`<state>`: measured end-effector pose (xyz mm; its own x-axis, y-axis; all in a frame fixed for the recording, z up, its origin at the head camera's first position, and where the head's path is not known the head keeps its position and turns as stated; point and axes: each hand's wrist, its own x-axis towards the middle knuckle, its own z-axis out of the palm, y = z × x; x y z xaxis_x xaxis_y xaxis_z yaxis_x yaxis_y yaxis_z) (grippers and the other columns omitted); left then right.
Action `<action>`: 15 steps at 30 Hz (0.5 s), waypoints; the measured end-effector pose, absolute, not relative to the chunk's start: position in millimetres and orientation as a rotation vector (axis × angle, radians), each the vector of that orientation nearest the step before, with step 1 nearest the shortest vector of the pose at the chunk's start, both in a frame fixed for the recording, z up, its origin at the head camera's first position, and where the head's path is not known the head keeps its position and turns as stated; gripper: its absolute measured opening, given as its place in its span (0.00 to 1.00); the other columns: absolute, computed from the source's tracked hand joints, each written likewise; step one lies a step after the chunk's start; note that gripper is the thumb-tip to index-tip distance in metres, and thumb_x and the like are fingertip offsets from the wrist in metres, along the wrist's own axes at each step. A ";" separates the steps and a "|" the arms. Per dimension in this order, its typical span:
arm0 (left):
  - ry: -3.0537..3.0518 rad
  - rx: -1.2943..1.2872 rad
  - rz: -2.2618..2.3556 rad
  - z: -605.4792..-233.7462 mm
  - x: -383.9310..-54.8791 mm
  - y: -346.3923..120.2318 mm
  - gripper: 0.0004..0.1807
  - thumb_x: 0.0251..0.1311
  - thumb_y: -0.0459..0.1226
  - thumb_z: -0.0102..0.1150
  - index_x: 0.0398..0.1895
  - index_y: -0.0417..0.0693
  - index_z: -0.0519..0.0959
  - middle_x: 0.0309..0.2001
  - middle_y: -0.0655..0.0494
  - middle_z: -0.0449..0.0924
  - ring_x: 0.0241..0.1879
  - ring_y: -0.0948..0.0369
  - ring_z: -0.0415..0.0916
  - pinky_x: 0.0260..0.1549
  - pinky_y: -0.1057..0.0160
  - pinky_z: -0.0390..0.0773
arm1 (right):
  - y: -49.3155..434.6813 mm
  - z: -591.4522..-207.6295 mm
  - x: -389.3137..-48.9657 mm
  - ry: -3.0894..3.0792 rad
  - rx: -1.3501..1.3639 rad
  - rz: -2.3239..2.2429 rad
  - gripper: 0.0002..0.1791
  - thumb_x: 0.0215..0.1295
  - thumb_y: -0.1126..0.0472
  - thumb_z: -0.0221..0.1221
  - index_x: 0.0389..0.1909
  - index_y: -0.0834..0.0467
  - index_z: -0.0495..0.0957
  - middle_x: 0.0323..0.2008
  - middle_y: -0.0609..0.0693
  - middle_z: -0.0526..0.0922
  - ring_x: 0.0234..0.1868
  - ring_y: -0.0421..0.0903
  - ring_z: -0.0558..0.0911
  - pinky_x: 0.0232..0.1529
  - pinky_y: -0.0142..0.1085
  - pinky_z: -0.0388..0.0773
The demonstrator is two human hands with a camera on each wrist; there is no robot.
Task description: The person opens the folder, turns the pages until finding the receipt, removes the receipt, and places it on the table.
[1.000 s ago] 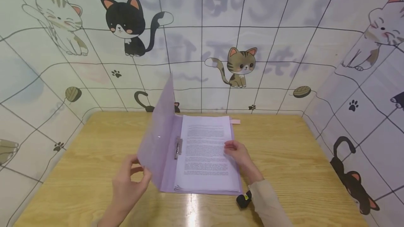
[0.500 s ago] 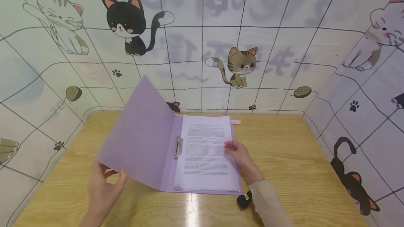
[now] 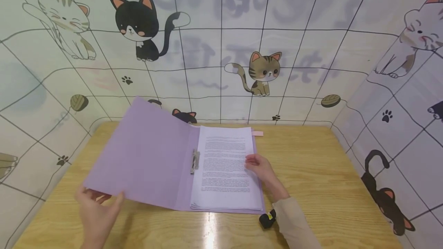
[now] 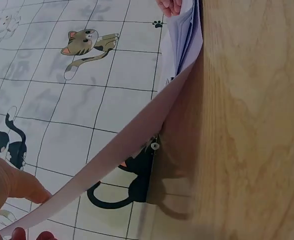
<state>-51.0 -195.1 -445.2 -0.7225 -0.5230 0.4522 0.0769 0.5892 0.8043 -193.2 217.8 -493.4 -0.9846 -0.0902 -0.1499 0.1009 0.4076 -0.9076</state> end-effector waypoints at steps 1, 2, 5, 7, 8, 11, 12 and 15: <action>-2.117 0.376 -1.131 -447.8 -51.2 -196.9 0.44 0.34 0.19 0.67 0.57 0.29 0.53 0.37 0.53 0.68 0.31 0.74 0.65 0.31 0.85 0.69 | 217.8 -493.1 -193.2 2.481 0.012 -1.620 0.19 0.62 0.65 0.58 0.53 0.68 0.72 0.48 0.61 0.77 0.49 0.53 0.76 0.53 0.43 0.71; -2.099 0.394 -1.143 -450.3 -51.5 -198.7 0.44 0.34 0.19 0.67 0.57 0.29 0.53 0.36 0.53 0.69 0.30 0.74 0.66 0.30 0.84 0.69 | 217.9 -493.0 -193.3 2.478 0.012 -1.622 0.19 0.62 0.65 0.58 0.53 0.68 0.72 0.48 0.61 0.77 0.49 0.53 0.76 0.54 0.43 0.71; -2.090 0.434 -1.157 -457.0 -52.2 -203.9 0.46 0.34 0.19 0.67 0.59 0.29 0.52 0.36 0.52 0.69 0.29 0.74 0.66 0.29 0.84 0.70 | 218.4 -494.2 -193.9 2.472 0.012 -1.619 0.19 0.62 0.65 0.58 0.53 0.68 0.71 0.48 0.61 0.77 0.49 0.53 0.76 0.53 0.42 0.71; -2.104 0.466 -1.161 -461.1 -52.1 -207.6 0.48 0.34 0.20 0.68 0.61 0.30 0.51 0.36 0.49 0.69 0.29 0.74 0.65 0.29 0.83 0.69 | 218.6 -495.0 -194.5 2.474 0.010 -1.615 0.19 0.62 0.66 0.57 0.53 0.68 0.71 0.47 0.61 0.77 0.49 0.53 0.76 0.53 0.42 0.71; -2.120 0.487 -1.160 -462.7 -52.0 -209.3 0.49 0.34 0.21 0.69 0.62 0.30 0.50 0.37 0.48 0.69 0.28 0.74 0.64 0.29 0.83 0.68 | 218.6 -495.0 -194.5 2.473 0.011 -1.614 0.19 0.62 0.65 0.57 0.53 0.68 0.71 0.47 0.61 0.77 0.49 0.53 0.76 0.53 0.43 0.71; -2.158 0.560 -1.204 -466.4 -52.1 -215.1 0.51 0.36 0.22 0.70 0.63 0.30 0.48 0.39 0.44 0.68 0.29 0.72 0.63 0.29 0.83 0.66 | 218.3 -494.7 -194.4 2.470 0.026 -1.618 0.18 0.62 0.65 0.57 0.52 0.67 0.72 0.47 0.60 0.78 0.49 0.53 0.76 0.54 0.44 0.71; -2.169 0.586 -1.219 -467.3 -52.1 -216.9 0.51 0.37 0.23 0.70 0.63 0.30 0.48 0.40 0.42 0.67 0.29 0.71 0.64 0.29 0.83 0.65 | 218.4 -494.5 -194.2 2.472 0.015 -1.615 0.19 0.62 0.65 0.57 0.52 0.68 0.71 0.47 0.61 0.77 0.49 0.53 0.76 0.54 0.44 0.70; -2.218 0.656 -1.253 -469.5 -52.2 -222.2 0.52 0.38 0.25 0.71 0.63 0.27 0.46 0.48 0.35 0.62 0.35 0.61 0.66 0.32 0.79 0.66 | 218.1 -493.7 -193.8 2.472 0.016 -1.618 0.19 0.62 0.65 0.57 0.52 0.68 0.71 0.47 0.61 0.77 0.49 0.53 0.76 0.54 0.44 0.70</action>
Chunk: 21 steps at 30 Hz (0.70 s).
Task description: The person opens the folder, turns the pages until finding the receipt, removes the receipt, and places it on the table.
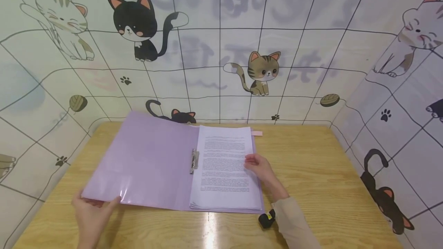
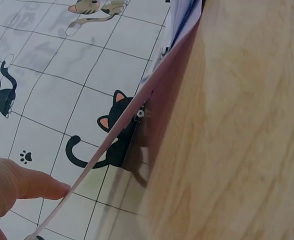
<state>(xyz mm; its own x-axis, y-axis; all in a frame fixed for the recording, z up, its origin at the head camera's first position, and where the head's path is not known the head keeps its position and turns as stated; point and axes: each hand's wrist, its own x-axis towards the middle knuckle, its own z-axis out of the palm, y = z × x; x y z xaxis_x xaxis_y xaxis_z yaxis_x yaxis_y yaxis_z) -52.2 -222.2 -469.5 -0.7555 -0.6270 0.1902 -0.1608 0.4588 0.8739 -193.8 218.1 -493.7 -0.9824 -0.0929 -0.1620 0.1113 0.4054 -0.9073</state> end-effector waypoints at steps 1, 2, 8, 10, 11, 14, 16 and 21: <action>-2.246 0.672 -1.247 -470.3 -52.1 -224.5 0.52 0.37 0.26 0.71 0.63 0.26 0.46 0.50 0.32 0.60 0.39 0.55 0.66 0.37 0.75 0.68 | 218.0 -493.4 -193.6 2.473 0.013 -1.616 0.19 0.62 0.65 0.57 0.53 0.68 0.71 0.48 0.61 0.77 0.49 0.53 0.76 0.54 0.44 0.70; -2.286 0.689 -1.216 -471.1 -51.7 -227.3 0.52 0.37 0.28 0.72 0.63 0.24 0.47 0.52 0.29 0.58 0.42 0.49 0.64 0.41 0.68 0.69 | 217.9 -493.1 -193.4 2.474 0.009 -1.616 0.19 0.62 0.65 0.57 0.53 0.68 0.71 0.48 0.61 0.77 0.49 0.53 0.76 0.54 0.44 0.70; -2.644 0.749 -0.873 -472.3 -50.9 -246.0 0.55 0.32 0.41 0.76 0.59 0.18 0.55 0.61 0.21 0.48 0.59 0.29 0.45 0.55 0.34 0.49 | 218.5 -494.6 -193.3 2.467 0.014 -1.626 0.19 0.63 0.65 0.57 0.53 0.68 0.71 0.48 0.61 0.77 0.50 0.53 0.76 0.54 0.43 0.71; -2.734 0.724 -0.775 -473.7 -52.6 -247.8 0.53 0.34 0.43 0.74 0.58 0.19 0.56 0.61 0.22 0.48 0.59 0.29 0.45 0.55 0.32 0.46 | 218.9 -495.3 -193.5 2.466 0.025 -1.629 0.19 0.63 0.65 0.57 0.53 0.67 0.71 0.48 0.61 0.77 0.50 0.53 0.76 0.54 0.43 0.71; -2.762 0.694 -0.733 -474.9 -53.4 -247.8 0.52 0.35 0.44 0.73 0.58 0.20 0.58 0.60 0.22 0.49 0.58 0.28 0.46 0.54 0.32 0.46 | 219.1 -495.4 -193.5 2.466 0.027 -1.630 0.19 0.63 0.65 0.57 0.53 0.67 0.71 0.48 0.61 0.77 0.50 0.53 0.76 0.54 0.43 0.71; -2.779 0.556 -0.629 -478.6 -55.9 -244.5 0.47 0.34 0.42 0.72 0.55 0.20 0.62 0.53 0.22 0.57 0.54 0.28 0.52 0.51 0.34 0.53 | 219.0 -495.4 -193.3 2.470 0.032 -1.627 0.19 0.63 0.64 0.57 0.53 0.67 0.71 0.48 0.60 0.77 0.50 0.53 0.76 0.55 0.43 0.70; -2.760 0.461 -0.621 -480.5 -58.1 -241.8 0.43 0.34 0.40 0.72 0.52 0.21 0.66 0.49 0.23 0.64 0.50 0.29 0.58 0.47 0.36 0.60 | 218.5 -495.2 -193.2 2.472 0.028 -1.622 0.19 0.63 0.64 0.57 0.53 0.67 0.71 0.48 0.61 0.77 0.50 0.53 0.76 0.55 0.44 0.70; -2.750 0.296 -0.823 -481.2 -66.8 -235.6 0.37 0.38 0.33 0.70 0.52 0.22 0.65 0.46 0.25 0.69 0.48 0.32 0.64 0.45 0.38 0.65 | 217.3 -494.8 -193.5 2.463 0.029 -1.627 0.19 0.63 0.65 0.57 0.53 0.67 0.71 0.48 0.61 0.77 0.50 0.53 0.75 0.55 0.44 0.70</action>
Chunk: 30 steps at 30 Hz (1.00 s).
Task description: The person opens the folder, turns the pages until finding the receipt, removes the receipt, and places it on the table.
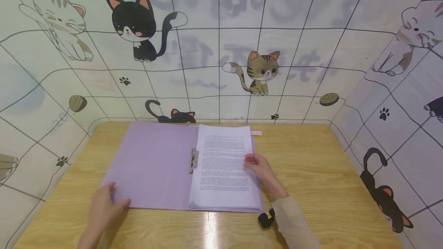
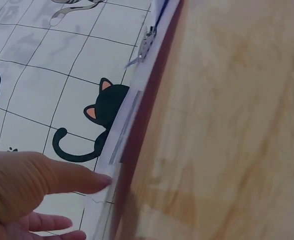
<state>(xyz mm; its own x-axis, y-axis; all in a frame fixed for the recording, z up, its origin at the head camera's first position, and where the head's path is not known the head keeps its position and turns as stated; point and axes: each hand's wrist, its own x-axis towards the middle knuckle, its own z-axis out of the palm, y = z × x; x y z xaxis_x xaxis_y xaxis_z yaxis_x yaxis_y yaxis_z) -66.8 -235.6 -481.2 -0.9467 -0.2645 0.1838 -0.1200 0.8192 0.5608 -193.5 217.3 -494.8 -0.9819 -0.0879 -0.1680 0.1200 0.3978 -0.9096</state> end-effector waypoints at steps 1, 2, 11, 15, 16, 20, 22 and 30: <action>-2.744 0.277 -0.884 -481.3 -68.9 -234.3 0.37 0.40 0.32 0.69 0.53 0.21 0.65 0.47 0.26 0.69 0.49 0.33 0.64 0.47 0.39 0.65 | 217.1 -494.8 -193.8 2.461 0.025 -1.627 0.19 0.63 0.65 0.57 0.53 0.67 0.71 0.48 0.60 0.77 0.50 0.53 0.75 0.55 0.44 0.70; -2.740 0.263 -0.926 -481.6 -70.7 -232.9 0.36 0.40 0.31 0.69 0.53 0.21 0.65 0.47 0.25 0.69 0.49 0.34 0.64 0.48 0.40 0.64 | 216.9 -494.9 -194.2 2.462 0.022 -1.626 0.19 0.63 0.65 0.57 0.53 0.67 0.71 0.48 0.60 0.77 0.50 0.53 0.75 0.55 0.44 0.70; -2.711 0.162 -1.145 -487.4 -82.2 -220.3 0.29 0.42 0.28 0.69 0.48 0.23 0.70 0.46 0.29 0.72 0.48 0.39 0.70 0.50 0.44 0.67 | 216.0 -495.8 -196.4 2.470 0.019 -1.620 0.19 0.63 0.64 0.57 0.54 0.67 0.71 0.48 0.60 0.77 0.50 0.53 0.76 0.56 0.47 0.69; -2.728 0.177 -1.224 -488.9 -84.2 -216.8 0.28 0.44 0.28 0.68 0.50 0.25 0.70 0.49 0.31 0.72 0.49 0.41 0.70 0.52 0.45 0.68 | 215.5 -496.6 -196.9 2.472 0.014 -1.623 0.19 0.63 0.64 0.57 0.53 0.67 0.71 0.48 0.60 0.77 0.50 0.53 0.76 0.56 0.47 0.69; -2.729 0.188 -1.238 -489.1 -84.3 -216.2 0.28 0.44 0.28 0.67 0.50 0.26 0.70 0.49 0.32 0.72 0.50 0.42 0.69 0.53 0.46 0.68 | 215.4 -496.8 -197.1 2.474 0.012 -1.621 0.19 0.63 0.64 0.57 0.54 0.67 0.71 0.48 0.60 0.77 0.50 0.53 0.76 0.57 0.47 0.69; -2.730 0.210 -1.265 -490.4 -85.0 -214.6 0.28 0.45 0.28 0.67 0.51 0.27 0.70 0.50 0.33 0.72 0.50 0.43 0.70 0.53 0.47 0.68 | 215.7 -497.3 -196.8 2.476 0.016 -1.618 0.19 0.63 0.63 0.57 0.53 0.67 0.71 0.48 0.59 0.77 0.49 0.52 0.76 0.55 0.45 0.70; -2.727 0.218 -1.279 -491.3 -85.6 -213.6 0.27 0.45 0.28 0.67 0.50 0.27 0.70 0.50 0.34 0.72 0.50 0.43 0.70 0.54 0.47 0.68 | 216.5 -497.2 -197.1 2.469 0.027 -1.618 0.19 0.64 0.62 0.56 0.54 0.67 0.71 0.48 0.60 0.77 0.49 0.51 0.75 0.54 0.43 0.70; -2.725 0.241 -1.336 -492.6 -87.6 -209.6 0.26 0.45 0.27 0.66 0.50 0.28 0.70 0.50 0.34 0.72 0.52 0.44 0.69 0.55 0.49 0.67 | 223.1 -498.0 -203.3 2.399 0.082 -1.652 0.22 0.65 0.57 0.56 0.56 0.65 0.69 0.48 0.59 0.75 0.47 0.49 0.74 0.49 0.36 0.69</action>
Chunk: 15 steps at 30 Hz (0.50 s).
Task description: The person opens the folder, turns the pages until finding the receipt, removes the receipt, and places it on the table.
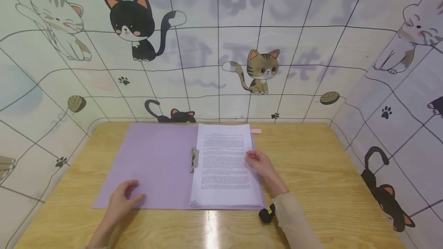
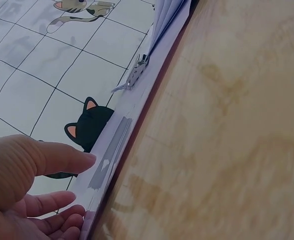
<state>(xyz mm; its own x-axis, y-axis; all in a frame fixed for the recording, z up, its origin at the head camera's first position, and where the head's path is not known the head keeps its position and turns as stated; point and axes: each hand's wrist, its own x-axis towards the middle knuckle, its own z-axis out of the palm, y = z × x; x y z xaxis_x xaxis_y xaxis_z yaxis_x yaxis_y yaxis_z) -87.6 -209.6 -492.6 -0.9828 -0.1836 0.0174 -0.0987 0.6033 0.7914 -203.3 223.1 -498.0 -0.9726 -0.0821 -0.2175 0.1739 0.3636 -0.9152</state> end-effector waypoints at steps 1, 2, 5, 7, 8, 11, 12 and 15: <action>-2.724 0.240 -1.341 -492.6 -87.5 -209.5 0.26 0.45 0.27 0.66 0.50 0.28 0.70 0.51 0.35 0.72 0.52 0.44 0.69 0.55 0.49 0.67 | 223.6 -497.9 -203.9 2.386 0.082 -1.661 0.23 0.65 0.57 0.56 0.56 0.65 0.68 0.49 0.59 0.75 0.47 0.49 0.74 0.49 0.36 0.69; -2.724 0.238 -1.342 -492.9 -87.6 -209.4 0.26 0.45 0.28 0.66 0.50 0.28 0.71 0.51 0.35 0.72 0.52 0.44 0.69 0.55 0.49 0.67 | 224.1 -497.6 -204.4 2.380 0.081 -1.664 0.23 0.66 0.57 0.56 0.57 0.66 0.68 0.48 0.59 0.75 0.46 0.49 0.74 0.48 0.35 0.69; -2.717 0.230 -1.356 -493.3 -88.2 -209.7 0.26 0.46 0.28 0.66 0.50 0.28 0.71 0.51 0.35 0.72 0.53 0.44 0.70 0.56 0.49 0.67 | 224.8 -498.0 -205.7 2.376 0.094 -1.659 0.24 0.65 0.56 0.56 0.57 0.66 0.68 0.48 0.59 0.75 0.45 0.48 0.74 0.46 0.32 0.70; -2.714 0.218 -1.381 -493.4 -89.7 -209.9 0.26 0.47 0.28 0.67 0.51 0.29 0.71 0.51 0.35 0.73 0.53 0.44 0.70 0.56 0.49 0.67 | 225.0 -497.2 -206.0 2.367 0.103 -1.669 0.24 0.65 0.57 0.56 0.57 0.66 0.68 0.48 0.59 0.75 0.45 0.49 0.75 0.46 0.32 0.70; -2.712 0.211 -1.399 -493.5 -90.8 -209.8 0.26 0.47 0.28 0.66 0.51 0.29 0.71 0.51 0.36 0.73 0.53 0.44 0.70 0.56 0.50 0.67 | 225.3 -496.5 -205.9 2.365 0.096 -1.667 0.24 0.65 0.57 0.56 0.57 0.66 0.68 0.48 0.59 0.75 0.46 0.49 0.74 0.46 0.32 0.70; -2.701 0.194 -1.468 -493.4 -94.7 -208.7 0.26 0.48 0.28 0.66 0.52 0.30 0.70 0.52 0.37 0.74 0.54 0.45 0.70 0.57 0.50 0.67 | 225.9 -494.2 -205.4 2.324 0.102 -1.684 0.24 0.65 0.56 0.56 0.58 0.65 0.68 0.48 0.59 0.75 0.46 0.50 0.74 0.46 0.34 0.69; -2.698 0.188 -1.487 -493.1 -95.8 -208.0 0.26 0.49 0.28 0.66 0.52 0.30 0.70 0.52 0.37 0.74 0.54 0.45 0.70 0.57 0.50 0.67 | 226.2 -493.4 -205.4 2.309 0.094 -1.692 0.25 0.65 0.56 0.56 0.58 0.65 0.67 0.48 0.59 0.75 0.46 0.50 0.74 0.47 0.34 0.68; -2.695 0.178 -1.505 -492.6 -98.2 -205.5 0.26 0.49 0.28 0.66 0.52 0.30 0.70 0.51 0.36 0.74 0.54 0.45 0.70 0.57 0.50 0.67 | 227.6 -491.9 -204.4 2.226 0.101 -1.723 0.25 0.65 0.54 0.56 0.58 0.63 0.67 0.49 0.58 0.74 0.46 0.49 0.73 0.47 0.34 0.69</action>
